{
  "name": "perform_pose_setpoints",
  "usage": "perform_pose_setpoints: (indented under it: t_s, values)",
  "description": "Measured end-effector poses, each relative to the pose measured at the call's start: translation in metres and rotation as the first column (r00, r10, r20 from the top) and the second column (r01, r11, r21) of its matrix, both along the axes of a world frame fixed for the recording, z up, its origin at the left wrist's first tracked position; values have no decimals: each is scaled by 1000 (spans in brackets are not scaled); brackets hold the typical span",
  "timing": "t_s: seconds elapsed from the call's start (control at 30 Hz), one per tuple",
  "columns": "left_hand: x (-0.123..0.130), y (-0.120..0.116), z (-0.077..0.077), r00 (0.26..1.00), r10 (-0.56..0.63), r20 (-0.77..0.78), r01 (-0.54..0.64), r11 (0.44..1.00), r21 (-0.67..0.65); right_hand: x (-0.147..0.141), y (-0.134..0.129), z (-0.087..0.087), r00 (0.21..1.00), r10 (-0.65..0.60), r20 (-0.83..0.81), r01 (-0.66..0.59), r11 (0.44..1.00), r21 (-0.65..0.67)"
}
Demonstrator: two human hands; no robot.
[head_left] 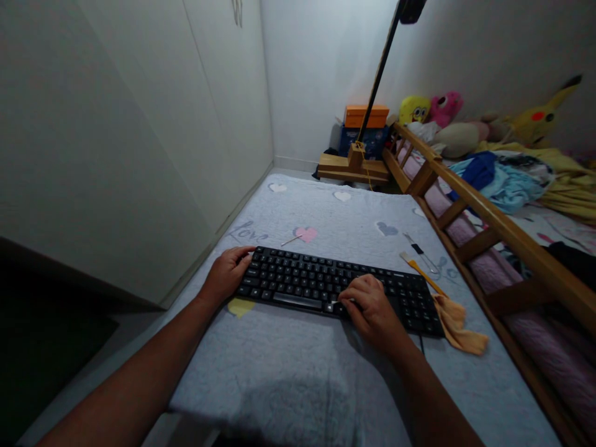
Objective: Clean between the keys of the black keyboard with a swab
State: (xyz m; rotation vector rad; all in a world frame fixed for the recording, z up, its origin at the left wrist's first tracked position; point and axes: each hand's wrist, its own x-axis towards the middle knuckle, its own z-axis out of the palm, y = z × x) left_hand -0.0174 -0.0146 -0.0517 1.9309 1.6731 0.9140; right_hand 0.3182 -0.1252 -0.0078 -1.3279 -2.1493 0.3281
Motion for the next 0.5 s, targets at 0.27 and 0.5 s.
perform_pose_setpoints:
  t_s: [0.27, 0.5]
  values:
    - [-1, 0, -1, 1000, -6, 5, 6, 1000, -23, 0, -4, 3, 999, -3, 51, 0, 998, 68]
    - [-1, 0, -1, 1000, -7, 1, 7, 1000, -16, -3, -11, 8, 996, 50, 67, -54, 997, 48]
